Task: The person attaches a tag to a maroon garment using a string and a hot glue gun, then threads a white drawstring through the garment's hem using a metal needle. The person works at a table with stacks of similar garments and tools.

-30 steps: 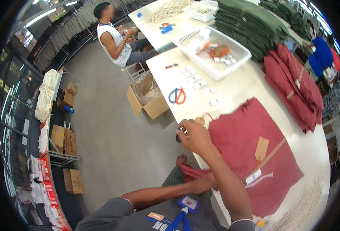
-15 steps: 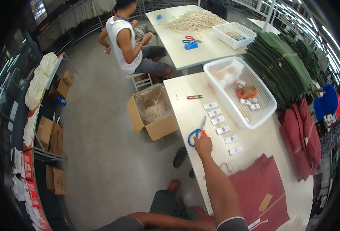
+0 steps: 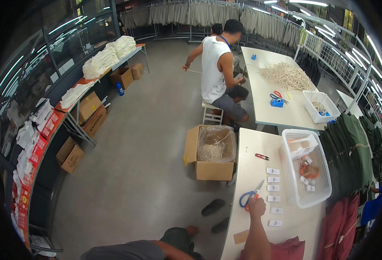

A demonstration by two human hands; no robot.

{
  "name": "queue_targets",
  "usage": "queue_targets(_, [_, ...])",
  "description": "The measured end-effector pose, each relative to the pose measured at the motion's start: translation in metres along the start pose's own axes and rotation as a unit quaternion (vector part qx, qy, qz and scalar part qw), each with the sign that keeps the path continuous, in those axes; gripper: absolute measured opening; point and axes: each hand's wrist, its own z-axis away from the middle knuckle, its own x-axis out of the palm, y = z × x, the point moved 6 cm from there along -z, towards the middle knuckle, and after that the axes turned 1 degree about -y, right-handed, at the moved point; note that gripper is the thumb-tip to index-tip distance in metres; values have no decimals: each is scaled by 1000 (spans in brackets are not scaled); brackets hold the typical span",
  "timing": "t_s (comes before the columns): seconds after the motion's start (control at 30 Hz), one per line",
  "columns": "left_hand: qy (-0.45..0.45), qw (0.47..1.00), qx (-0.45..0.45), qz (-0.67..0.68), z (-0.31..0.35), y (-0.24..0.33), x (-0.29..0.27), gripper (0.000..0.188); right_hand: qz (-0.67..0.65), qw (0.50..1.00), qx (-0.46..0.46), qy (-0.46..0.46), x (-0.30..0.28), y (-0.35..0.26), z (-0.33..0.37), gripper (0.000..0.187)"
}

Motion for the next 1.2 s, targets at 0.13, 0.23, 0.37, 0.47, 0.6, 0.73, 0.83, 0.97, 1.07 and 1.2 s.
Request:
queue_targets(0.13, [-5,1000,-6,-17,-8,-19,22,10,56,996,-53,34,-2,-9,14,47])
queue_targets(0.23, [-12,999,1,-33,-12,-38,38,9,0,999,-37,32,-3,-1,9,47])
queue_targets(0.37, [-5,989,113,-91,-7,-39,58,9,-290,945,18,-151,-22,20,14,44])
queue_targets(0.47, [32,986,99,-127,-13,-28,65,20,-86,977,-132,-146,-122,30,31,42])
queue_targets(0.6, [-25,999,-7,-25,-53,-4,75,23,-393,904,-157,-61,-300,107,153,33])
queue_targets(0.73, [-114,966,-218,76,-87,6,122,21,-478,854,-172,110,-391,219,373,29])
queue_targets(0.83, [-133,944,-281,107,-98,12,162,19,-424,868,-39,256,-359,290,515,26])
queue_targets(0.97, [-194,909,-368,32,-93,-3,205,20,-504,732,284,361,-204,330,640,19])
queue_targets(1.07, [-263,879,-398,5,-88,-14,232,18,-576,603,335,439,-102,294,686,20])
queue_targets(1.2, [-374,831,-412,-33,-76,-22,255,15,-592,470,430,494,-25,231,694,22])
